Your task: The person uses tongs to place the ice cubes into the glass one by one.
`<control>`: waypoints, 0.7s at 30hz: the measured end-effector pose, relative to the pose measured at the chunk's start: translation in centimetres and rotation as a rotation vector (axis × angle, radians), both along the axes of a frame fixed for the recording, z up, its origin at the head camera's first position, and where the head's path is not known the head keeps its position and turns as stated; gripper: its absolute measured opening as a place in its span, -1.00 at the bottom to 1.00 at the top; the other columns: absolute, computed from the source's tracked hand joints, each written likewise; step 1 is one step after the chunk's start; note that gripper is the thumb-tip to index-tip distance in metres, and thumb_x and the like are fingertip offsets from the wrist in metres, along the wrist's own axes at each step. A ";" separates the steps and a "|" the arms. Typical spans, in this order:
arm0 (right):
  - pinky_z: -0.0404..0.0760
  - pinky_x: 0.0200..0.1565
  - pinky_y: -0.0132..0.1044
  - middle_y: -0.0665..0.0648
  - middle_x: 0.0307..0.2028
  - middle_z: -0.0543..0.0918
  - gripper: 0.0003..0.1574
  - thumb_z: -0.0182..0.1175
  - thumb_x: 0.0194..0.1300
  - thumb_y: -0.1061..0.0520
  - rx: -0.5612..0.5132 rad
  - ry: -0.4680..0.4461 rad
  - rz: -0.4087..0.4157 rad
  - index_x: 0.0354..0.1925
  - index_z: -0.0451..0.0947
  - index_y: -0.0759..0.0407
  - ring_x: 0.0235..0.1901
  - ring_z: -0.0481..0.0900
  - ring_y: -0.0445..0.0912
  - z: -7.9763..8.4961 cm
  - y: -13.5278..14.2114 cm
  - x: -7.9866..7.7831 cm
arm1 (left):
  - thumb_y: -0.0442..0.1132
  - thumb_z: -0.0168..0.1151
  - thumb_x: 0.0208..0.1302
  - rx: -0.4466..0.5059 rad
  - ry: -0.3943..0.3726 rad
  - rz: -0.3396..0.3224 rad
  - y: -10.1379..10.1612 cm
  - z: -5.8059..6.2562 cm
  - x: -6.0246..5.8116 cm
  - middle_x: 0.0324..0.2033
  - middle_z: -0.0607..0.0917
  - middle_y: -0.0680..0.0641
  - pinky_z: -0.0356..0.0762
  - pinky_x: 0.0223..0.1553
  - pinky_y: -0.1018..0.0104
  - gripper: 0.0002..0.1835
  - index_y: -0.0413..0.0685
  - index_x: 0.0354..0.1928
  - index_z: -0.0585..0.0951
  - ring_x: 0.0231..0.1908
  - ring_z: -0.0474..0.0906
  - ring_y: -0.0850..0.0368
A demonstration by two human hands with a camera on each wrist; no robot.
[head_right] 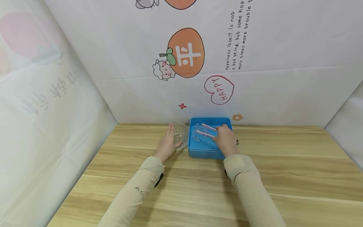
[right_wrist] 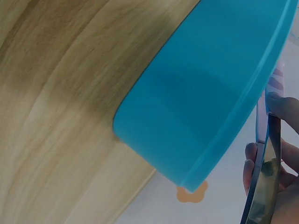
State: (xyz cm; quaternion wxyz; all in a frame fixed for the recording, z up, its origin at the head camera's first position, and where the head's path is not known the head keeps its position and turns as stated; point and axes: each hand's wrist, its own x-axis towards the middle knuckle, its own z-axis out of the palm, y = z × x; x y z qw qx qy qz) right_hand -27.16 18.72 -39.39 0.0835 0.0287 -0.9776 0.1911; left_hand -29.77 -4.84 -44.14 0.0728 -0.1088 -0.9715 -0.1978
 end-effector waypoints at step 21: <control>0.62 -0.22 0.03 0.39 -0.08 0.65 -0.52 0.33 0.14 0.13 0.022 -0.112 0.029 -0.01 0.58 0.39 -0.17 0.61 0.20 -0.7 0.9 -0.1 | 0.03 0.26 0.21 0.003 -0.010 0.008 0.0 0.0 0.0 0.49 -0.03 -0.18 0.55 0.06 0.18 -0.01 -0.25 0.47 -0.08 0.10 0.53 -0.10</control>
